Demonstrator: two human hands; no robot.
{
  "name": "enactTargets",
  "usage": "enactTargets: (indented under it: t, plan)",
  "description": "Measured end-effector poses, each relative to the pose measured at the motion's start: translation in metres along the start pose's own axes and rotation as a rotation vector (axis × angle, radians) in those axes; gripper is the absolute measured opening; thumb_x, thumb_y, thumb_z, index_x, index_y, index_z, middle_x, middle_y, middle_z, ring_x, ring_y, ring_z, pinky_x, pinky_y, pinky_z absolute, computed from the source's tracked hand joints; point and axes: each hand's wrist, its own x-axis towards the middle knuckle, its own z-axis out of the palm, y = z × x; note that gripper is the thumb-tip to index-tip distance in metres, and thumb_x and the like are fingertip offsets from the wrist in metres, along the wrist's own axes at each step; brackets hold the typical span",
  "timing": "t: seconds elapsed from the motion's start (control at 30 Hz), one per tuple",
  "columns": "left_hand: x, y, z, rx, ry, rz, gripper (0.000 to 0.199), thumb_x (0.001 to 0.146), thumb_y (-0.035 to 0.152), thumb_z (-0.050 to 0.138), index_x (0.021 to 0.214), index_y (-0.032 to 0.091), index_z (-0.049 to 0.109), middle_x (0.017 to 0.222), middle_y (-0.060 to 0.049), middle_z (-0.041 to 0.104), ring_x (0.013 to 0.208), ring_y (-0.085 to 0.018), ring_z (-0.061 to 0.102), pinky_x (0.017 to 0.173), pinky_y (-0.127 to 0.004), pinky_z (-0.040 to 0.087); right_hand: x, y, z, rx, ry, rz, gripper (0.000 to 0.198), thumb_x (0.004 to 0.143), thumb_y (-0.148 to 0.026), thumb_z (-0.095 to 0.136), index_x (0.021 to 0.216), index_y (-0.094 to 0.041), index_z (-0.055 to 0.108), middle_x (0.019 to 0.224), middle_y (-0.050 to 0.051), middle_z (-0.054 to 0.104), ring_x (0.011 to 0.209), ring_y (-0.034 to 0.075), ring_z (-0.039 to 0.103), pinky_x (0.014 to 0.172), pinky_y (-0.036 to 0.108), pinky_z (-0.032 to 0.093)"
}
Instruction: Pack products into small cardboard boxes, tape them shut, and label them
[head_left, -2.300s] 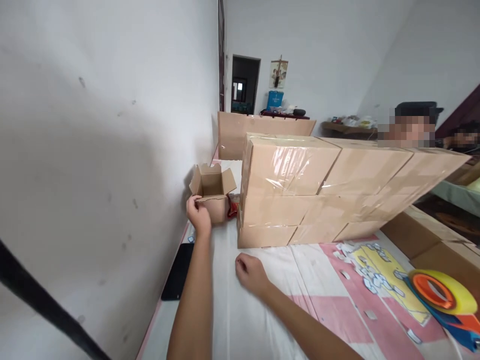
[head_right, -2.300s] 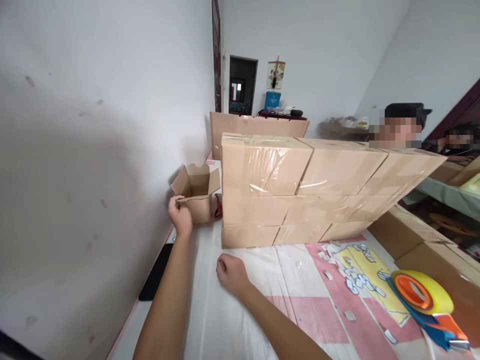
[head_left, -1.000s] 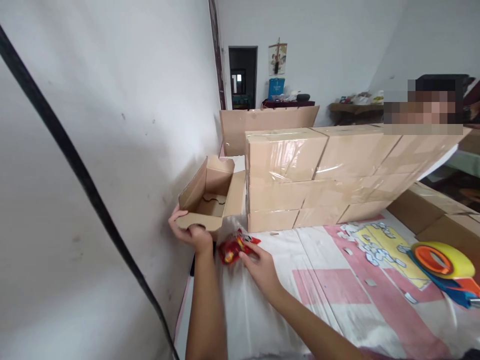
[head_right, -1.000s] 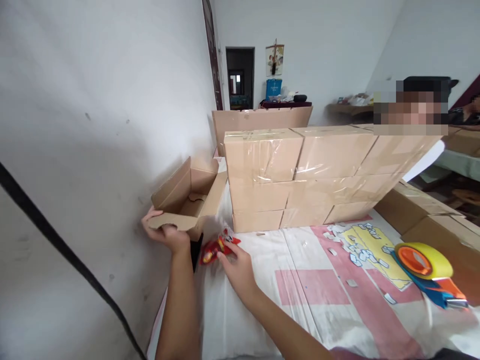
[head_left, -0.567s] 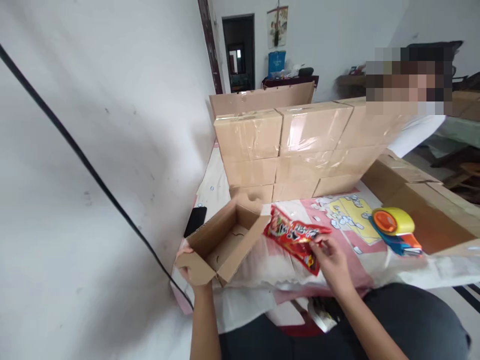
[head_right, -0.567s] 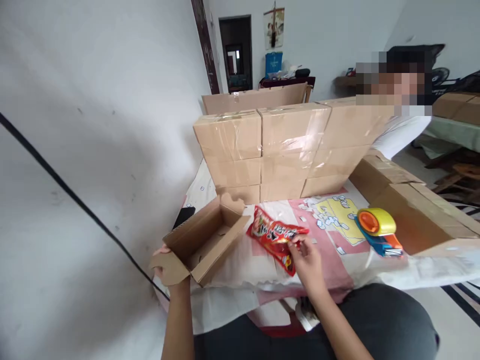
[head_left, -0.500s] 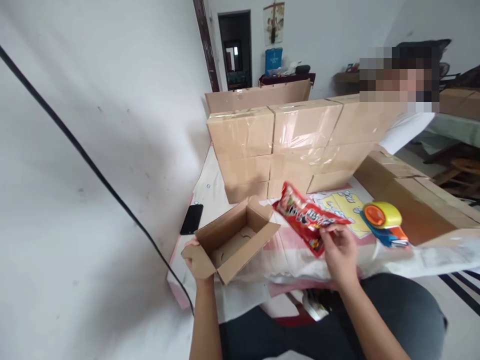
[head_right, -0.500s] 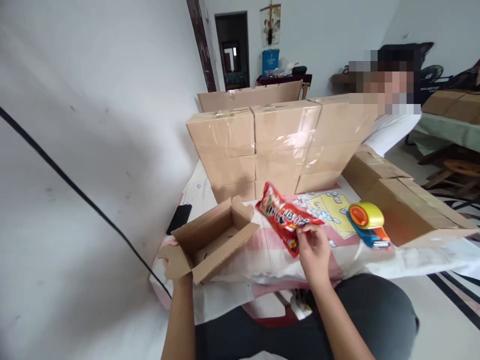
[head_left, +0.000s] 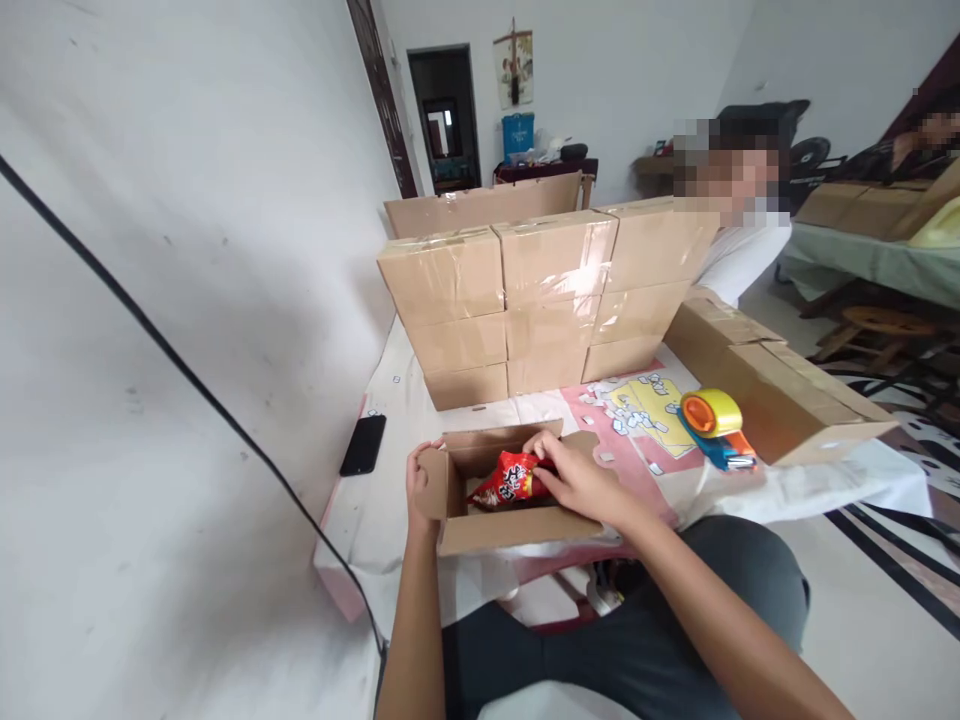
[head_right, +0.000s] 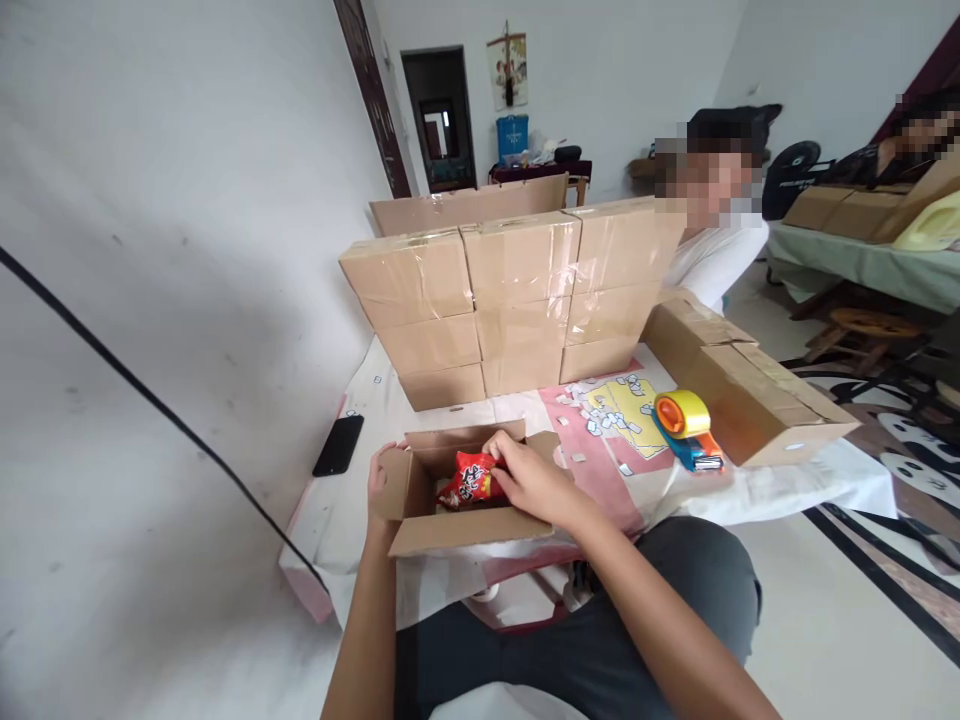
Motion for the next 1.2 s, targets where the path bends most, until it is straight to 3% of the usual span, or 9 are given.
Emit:
enactTargets:
  t: [0.1,0.2,0.3,0.47,0.7,0.8,0.9,0.97,1.2]
  plan:
    - [-0.015,0.008,-0.014,0.012,0.0,-0.011,0.047,0.089,0.057,0.058,0.12,0.021,0.06,0.129,-0.009,0.067,0.116,-0.024,0.063,0.101,-0.04,0.048,-0.002,-0.006,0.016,-0.031,-0.109,0.02,0.048,0.089,-0.017,0.061,0.134,-0.026,0.048,0.122,0.008,0.066,0.106,0.023,0.065,0.09,0.036,0.051]
    - [-0.028,0.014,-0.023,0.062,-0.006,0.0,0.054,0.085,0.061,0.06,0.122,0.022,0.06,0.134,-0.01,0.064,0.128,-0.026,0.057,0.11,-0.042,0.041,0.001,-0.012,0.016,-0.103,-0.199,-0.053,0.028,0.089,-0.018,0.064,0.115,-0.026,0.066,0.108,0.005,0.071,0.102,0.024,0.067,0.089,0.036,0.051]
    - [-0.041,0.02,-0.024,0.119,-0.051,0.023,0.064,0.084,0.068,0.056,0.13,0.022,0.058,0.141,-0.011,0.059,0.137,-0.028,0.05,0.117,-0.044,0.035,0.007,-0.014,0.007,-0.068,-0.101,-0.076,0.023,0.09,-0.01,0.054,0.099,-0.023,0.07,0.096,0.004,0.072,0.092,0.022,0.068,0.084,0.035,0.051]
    - [-0.057,0.03,-0.02,0.226,-0.084,0.043,0.074,0.078,0.068,0.065,0.136,0.023,0.056,0.149,-0.012,0.052,0.144,-0.033,0.041,0.121,-0.047,0.031,0.007,-0.004,0.013,0.132,0.198,0.025,0.018,0.087,-0.016,0.06,0.103,-0.021,0.065,0.114,0.007,0.07,0.108,0.024,0.065,0.093,0.037,0.051]
    - [-0.062,0.032,-0.02,0.289,0.022,-0.077,0.065,0.083,0.056,0.068,0.139,0.025,0.054,0.149,-0.01,0.054,0.143,-0.03,0.043,0.122,-0.044,0.03,0.007,-0.005,0.031,-0.117,0.075,0.109,0.017,0.077,-0.005,0.055,0.082,-0.02,0.06,0.086,0.004,0.066,0.09,0.024,0.061,0.082,0.038,0.046]
    - [-0.064,0.03,-0.02,0.267,0.047,-0.141,0.067,0.086,0.056,0.064,0.144,0.025,0.049,0.145,-0.01,0.058,0.137,-0.028,0.052,0.117,-0.042,0.04,0.006,-0.009,0.018,0.052,0.135,0.107,0.021,0.079,-0.005,0.052,0.088,-0.021,0.062,0.091,0.003,0.068,0.088,0.021,0.064,0.079,0.033,0.048]
    - [-0.064,0.029,-0.02,0.251,0.071,-0.177,0.07,0.087,0.055,0.064,0.147,0.025,0.046,0.148,-0.01,0.056,0.137,-0.028,0.052,0.118,-0.043,0.039,0.0,-0.01,0.007,0.266,0.292,0.135,0.015,0.082,-0.013,0.057,0.092,-0.023,0.063,0.097,0.002,0.07,0.093,0.02,0.066,0.083,0.032,0.05]
    - [-0.064,0.028,-0.02,0.239,0.077,-0.182,0.072,0.085,0.054,0.066,0.148,0.025,0.045,0.15,-0.01,0.054,0.139,-0.029,0.051,0.12,-0.045,0.037,-0.004,-0.008,0.005,0.314,0.3,0.139,0.017,0.081,-0.015,0.06,0.095,-0.023,0.063,0.102,0.003,0.07,0.098,0.021,0.066,0.087,0.034,0.051]
    - [-0.062,0.03,-0.02,0.225,0.057,-0.183,0.072,0.087,0.053,0.066,0.15,0.027,0.044,0.151,-0.009,0.054,0.138,-0.029,0.052,0.119,-0.045,0.039,-0.007,0.002,0.019,-0.083,0.164,0.165,0.021,0.081,-0.01,0.057,0.095,-0.022,0.065,0.098,0.005,0.07,0.094,0.024,0.064,0.084,0.039,0.05]
